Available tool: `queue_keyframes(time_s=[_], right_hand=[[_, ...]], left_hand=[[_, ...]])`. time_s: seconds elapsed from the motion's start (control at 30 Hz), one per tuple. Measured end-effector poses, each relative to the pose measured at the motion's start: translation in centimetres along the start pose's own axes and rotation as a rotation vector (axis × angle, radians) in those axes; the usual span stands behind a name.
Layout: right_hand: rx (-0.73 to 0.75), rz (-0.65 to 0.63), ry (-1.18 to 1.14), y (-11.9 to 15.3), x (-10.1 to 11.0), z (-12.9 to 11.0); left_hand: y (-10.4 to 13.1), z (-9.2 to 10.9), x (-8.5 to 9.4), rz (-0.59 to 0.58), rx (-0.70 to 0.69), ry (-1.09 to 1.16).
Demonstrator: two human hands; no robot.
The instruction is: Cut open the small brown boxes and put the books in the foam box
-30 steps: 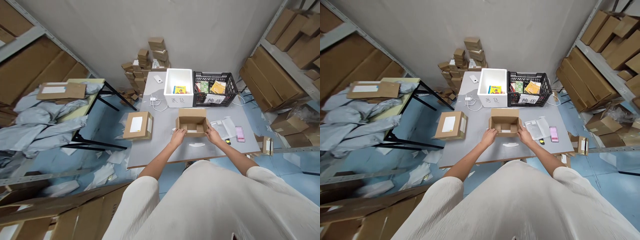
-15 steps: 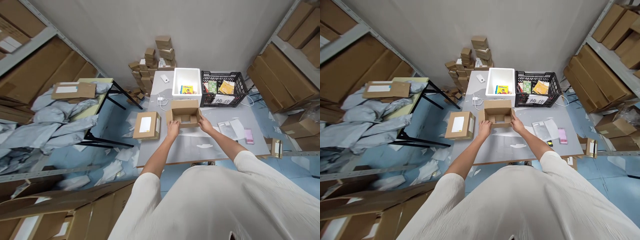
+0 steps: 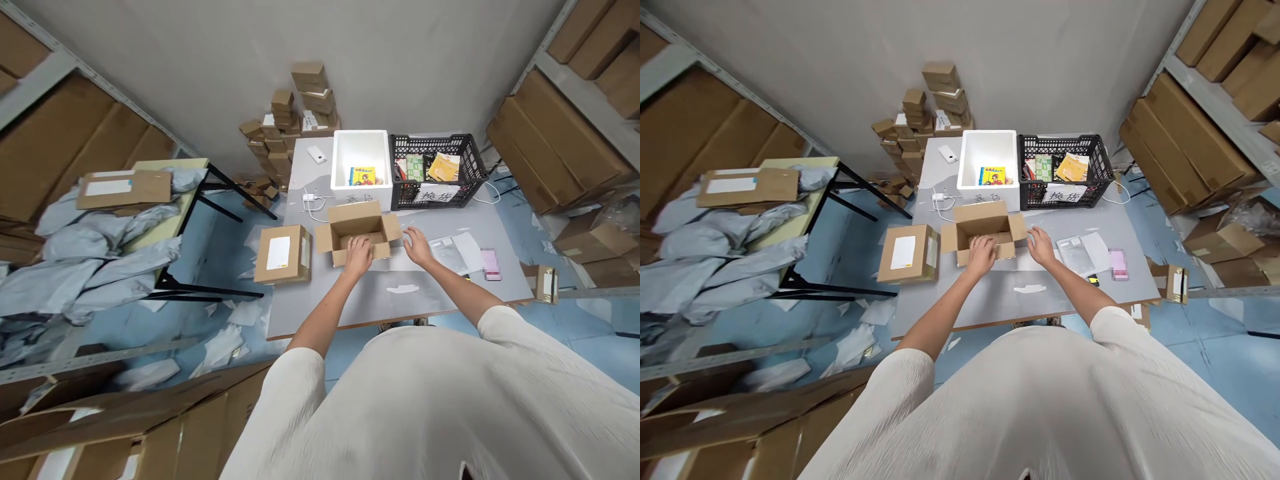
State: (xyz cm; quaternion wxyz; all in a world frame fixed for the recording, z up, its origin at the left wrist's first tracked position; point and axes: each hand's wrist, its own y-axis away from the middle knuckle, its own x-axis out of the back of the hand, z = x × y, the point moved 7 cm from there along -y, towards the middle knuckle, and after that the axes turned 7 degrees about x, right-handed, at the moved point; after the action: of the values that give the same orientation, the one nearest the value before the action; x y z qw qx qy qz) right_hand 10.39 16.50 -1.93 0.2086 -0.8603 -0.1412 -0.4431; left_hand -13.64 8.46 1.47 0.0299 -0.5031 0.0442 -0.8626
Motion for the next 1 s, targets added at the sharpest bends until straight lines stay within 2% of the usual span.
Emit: queue_keyframes(time_s=[0.1, 0.2, 0.3, 0.37, 0.5, 0.67, 0.87, 1.0], right_hand=[[-0.106, -0.002, -0.006, 3.0, 2.1, 4.5], [-0.252, -0.066, 0.020, 6.8, 3.7, 9.4], [-0.429, -0.140, 0.064, 10.7, 5.3, 13.9], [-0.528, -0.193, 0.078, 12.8, 6.2, 16.4], [-0.647, -0.265, 0.083, 14.7, 7.6, 20.2], [-0.663, -0.320, 0.013, 14.5, 7.5, 23.2], [-0.654, -0.318, -0.096, 14.8, 5.4, 24.8], [-0.637, -0.283, -0.138, 15.0, 4.8, 25.4]], left_hand=[[-0.7, 4.6, -1.1, -0.005, -0.114, 0.016], [-0.8, 9.2, -3.2, -0.038, -0.193, 0.037], [-0.4, 13.0, -6.7, -0.148, -0.221, 0.058], [-0.1, 14.7, -9.7, -0.259, -0.182, 0.061], [0.8, 16.6, -16.1, -0.488, -0.050, 0.080], [1.7, 18.5, -22.4, -0.649, 0.050, 0.126], [2.1, 19.6, -26.8, -0.744, 0.156, 0.163], [1.8, 20.4, -28.7, -0.716, 0.176, 0.188]])
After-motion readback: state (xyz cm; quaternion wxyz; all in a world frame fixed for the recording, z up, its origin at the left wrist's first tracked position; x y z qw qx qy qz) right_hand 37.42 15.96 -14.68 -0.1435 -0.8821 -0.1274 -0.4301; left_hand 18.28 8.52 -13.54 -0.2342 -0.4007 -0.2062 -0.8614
